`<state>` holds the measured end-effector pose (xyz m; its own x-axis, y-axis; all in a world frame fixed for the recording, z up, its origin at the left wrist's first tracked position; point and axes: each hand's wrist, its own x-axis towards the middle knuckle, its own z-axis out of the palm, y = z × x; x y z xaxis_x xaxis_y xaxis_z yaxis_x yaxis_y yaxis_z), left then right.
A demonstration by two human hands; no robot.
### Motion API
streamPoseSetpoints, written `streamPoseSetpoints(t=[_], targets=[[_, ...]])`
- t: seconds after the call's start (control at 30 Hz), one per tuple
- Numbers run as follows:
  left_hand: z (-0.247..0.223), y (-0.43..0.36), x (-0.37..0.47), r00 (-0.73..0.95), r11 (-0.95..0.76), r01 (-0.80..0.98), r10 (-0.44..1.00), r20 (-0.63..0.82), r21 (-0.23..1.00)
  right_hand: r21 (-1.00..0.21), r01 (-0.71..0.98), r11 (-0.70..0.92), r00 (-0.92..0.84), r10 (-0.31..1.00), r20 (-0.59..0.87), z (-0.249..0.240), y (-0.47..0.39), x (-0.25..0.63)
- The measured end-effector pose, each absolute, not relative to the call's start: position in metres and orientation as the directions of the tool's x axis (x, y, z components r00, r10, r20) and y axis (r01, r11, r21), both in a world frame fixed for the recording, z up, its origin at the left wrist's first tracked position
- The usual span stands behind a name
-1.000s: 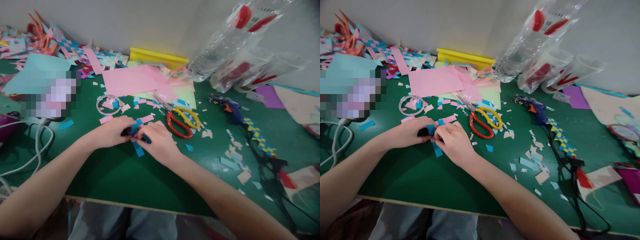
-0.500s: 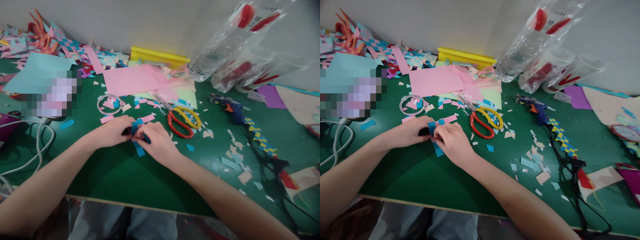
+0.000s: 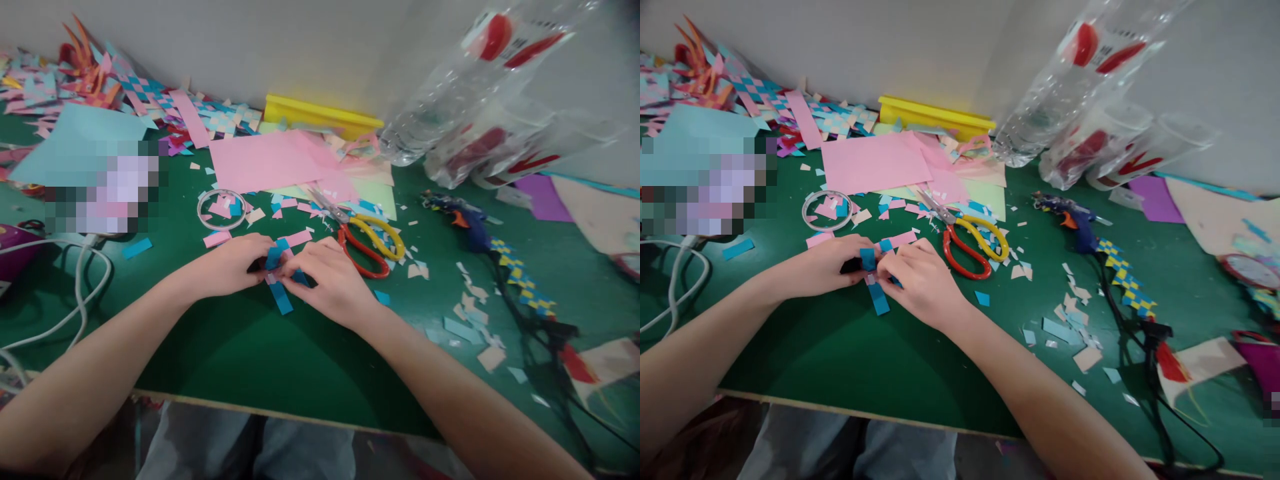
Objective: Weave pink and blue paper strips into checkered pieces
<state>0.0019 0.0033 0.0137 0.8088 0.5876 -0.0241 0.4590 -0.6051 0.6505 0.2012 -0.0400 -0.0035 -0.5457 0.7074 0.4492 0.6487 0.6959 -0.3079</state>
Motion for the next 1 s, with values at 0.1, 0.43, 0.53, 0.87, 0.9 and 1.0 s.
streamPoseSetpoints(t=[0.1,0.43,0.53,0.87,0.9,1.0], targets=[[0.013,0.004,0.001,0.814,-0.613,0.451,0.581,-0.018,0.649,-0.315,0.640,0.701,-0.589,0.711,0.384,-0.001,-0.039,0.204],[0.011,0.006,0.000,0.815,-0.617,0.430,0.579,0.010,0.659,-0.229,0.624,0.747,-0.635,0.656,0.409,-0.001,-0.035,0.208],[0.011,0.005,0.000,0.809,-0.611,0.445,0.587,-0.002,0.655,-0.234,0.627,0.743,-0.642,0.664,0.384,0.000,-0.035,0.206],[0.009,0.004,-0.001,0.808,-0.625,0.464,0.590,-0.010,0.627,-0.274,0.620,0.735,-0.598,0.669,0.441,-0.006,-0.041,0.196],[0.008,0.004,-0.001,0.810,-0.627,0.459,0.587,-0.006,0.630,-0.281,0.619,0.733,-0.593,0.671,0.445,-0.007,-0.042,0.195],[0.007,0.005,-0.001,0.811,-0.627,0.454,0.586,-0.001,0.633,-0.268,0.620,0.737,-0.593,0.665,0.455,-0.009,-0.043,0.194]])
